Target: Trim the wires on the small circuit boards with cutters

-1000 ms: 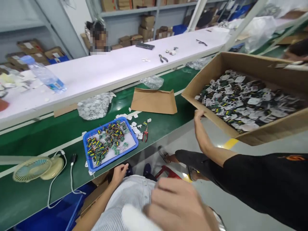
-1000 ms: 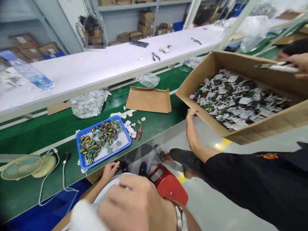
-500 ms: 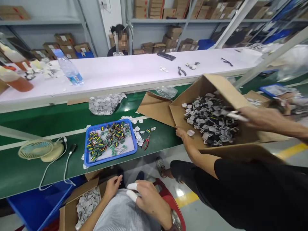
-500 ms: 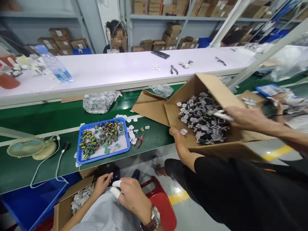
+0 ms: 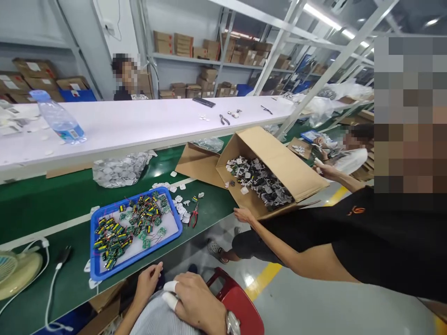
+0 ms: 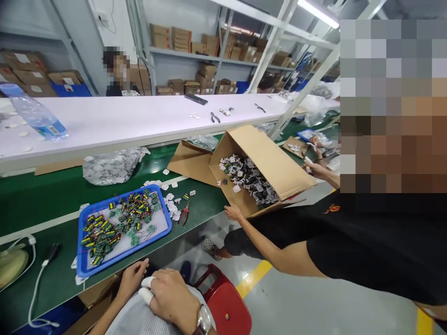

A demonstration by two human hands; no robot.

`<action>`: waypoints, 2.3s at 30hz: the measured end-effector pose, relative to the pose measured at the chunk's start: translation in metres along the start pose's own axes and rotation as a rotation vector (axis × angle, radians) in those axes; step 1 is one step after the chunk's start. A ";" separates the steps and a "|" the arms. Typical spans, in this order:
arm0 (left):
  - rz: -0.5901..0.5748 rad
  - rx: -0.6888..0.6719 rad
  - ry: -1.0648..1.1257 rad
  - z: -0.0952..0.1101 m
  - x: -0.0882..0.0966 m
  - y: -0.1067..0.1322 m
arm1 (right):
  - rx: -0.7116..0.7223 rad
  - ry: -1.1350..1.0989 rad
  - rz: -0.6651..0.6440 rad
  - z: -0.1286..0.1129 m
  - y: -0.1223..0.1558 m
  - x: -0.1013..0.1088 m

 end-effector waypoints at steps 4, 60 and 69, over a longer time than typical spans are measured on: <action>-0.036 -0.021 -0.005 -0.001 0.001 -0.007 | -0.033 0.028 0.012 0.001 -0.003 -0.003; -0.121 0.116 0.139 -0.040 0.008 -0.009 | -0.130 -0.026 0.014 -0.024 0.006 -0.039; -0.112 0.131 0.167 -0.046 0.006 -0.011 | -0.133 -0.054 0.025 -0.023 0.004 -0.034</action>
Point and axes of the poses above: each hand's wrist, its own y-axis away from the middle knuckle, its own x-axis out of the back of the hand, z = x × y, the point moved 3 cm from there along -y, towards the middle knuckle, and after that the axes turned 1 degree about z, right-handed, at the moved point
